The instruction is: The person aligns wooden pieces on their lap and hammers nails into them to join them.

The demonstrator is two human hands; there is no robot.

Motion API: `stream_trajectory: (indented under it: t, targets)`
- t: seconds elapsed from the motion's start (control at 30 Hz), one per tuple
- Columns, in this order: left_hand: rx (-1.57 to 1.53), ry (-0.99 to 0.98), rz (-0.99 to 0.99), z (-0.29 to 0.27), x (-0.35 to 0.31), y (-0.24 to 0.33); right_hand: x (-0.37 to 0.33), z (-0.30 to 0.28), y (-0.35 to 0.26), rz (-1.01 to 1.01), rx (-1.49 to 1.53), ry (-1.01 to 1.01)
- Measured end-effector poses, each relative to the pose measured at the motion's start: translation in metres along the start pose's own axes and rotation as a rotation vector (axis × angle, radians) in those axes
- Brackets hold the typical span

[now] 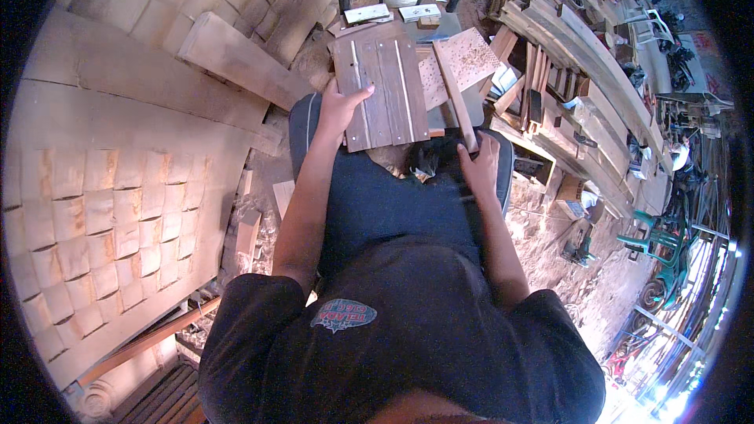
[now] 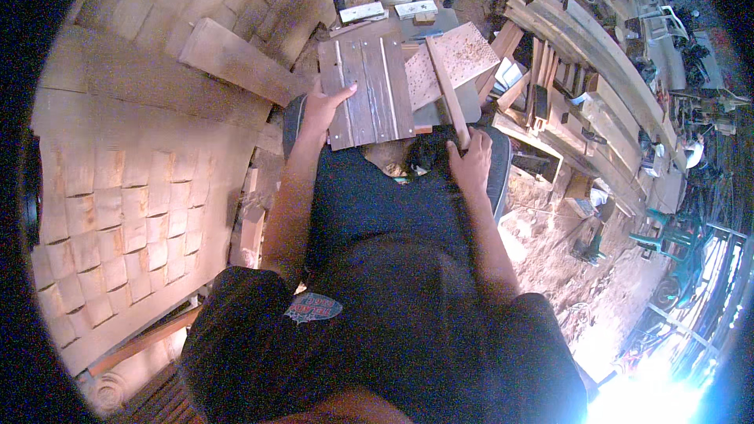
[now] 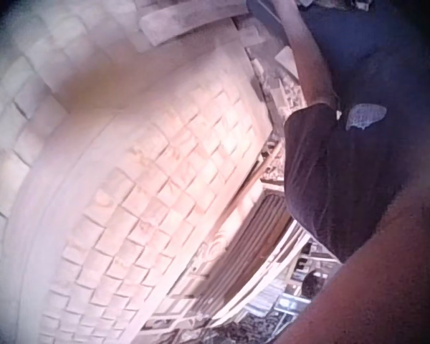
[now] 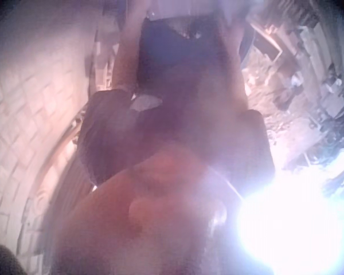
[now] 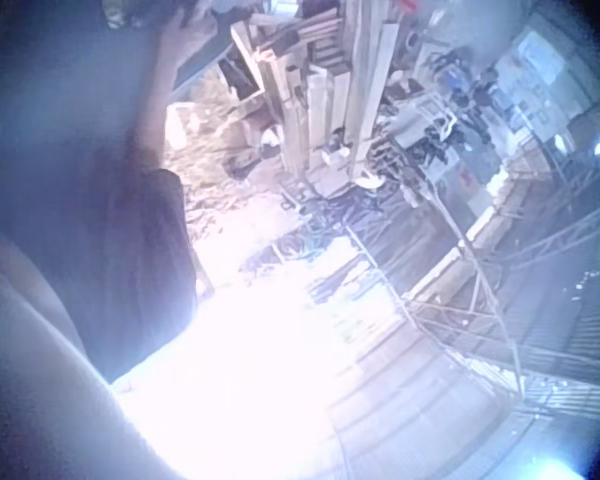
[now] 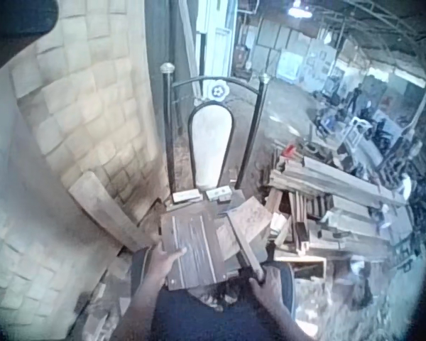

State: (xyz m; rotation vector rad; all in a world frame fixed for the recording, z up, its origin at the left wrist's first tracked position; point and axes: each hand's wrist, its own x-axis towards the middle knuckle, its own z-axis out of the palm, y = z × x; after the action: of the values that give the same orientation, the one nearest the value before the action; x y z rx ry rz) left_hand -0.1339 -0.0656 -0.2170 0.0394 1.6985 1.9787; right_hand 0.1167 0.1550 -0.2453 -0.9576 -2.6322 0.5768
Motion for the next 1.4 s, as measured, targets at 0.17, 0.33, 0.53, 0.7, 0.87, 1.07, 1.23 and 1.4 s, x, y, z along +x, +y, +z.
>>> stream_trajectory:
  t: [0.17,0.33,0.53,0.7,0.87,1.07,1.23,1.4]
  targets:
    - [-0.028,-0.033,-0.069,0.010,0.018,-0.032,0.017,0.022,0.016,0.074,0.009,-0.038]
    - [-0.064,0.003,-0.079,0.013,0.026,-0.046,0.036,0.039,0.020,0.074,0.112,-0.124]
    - [-0.014,-0.004,-0.053,0.012,0.028,-0.053,0.041,0.055,0.023,0.192,0.152,-0.162]
    - [-0.060,0.134,-0.047,0.010,0.037,-0.055,0.042,0.065,0.040,0.201,0.139,-0.145]
    - [-0.173,0.215,-0.046,0.000,0.051,-0.048,0.046,0.058,0.030,0.209,0.153,-0.211]
    - [-0.157,0.187,-0.066,0.000,0.058,-0.049,0.044,0.056,0.031,0.182,0.121,-0.176]
    - [-0.101,0.174,-0.102,-0.012,0.060,-0.058,0.040,0.061,0.026,0.186,0.116,-0.182]
    - [-0.169,0.114,-0.132,0.009,0.054,-0.057,0.037,0.053,0.040,0.244,0.058,-0.246]
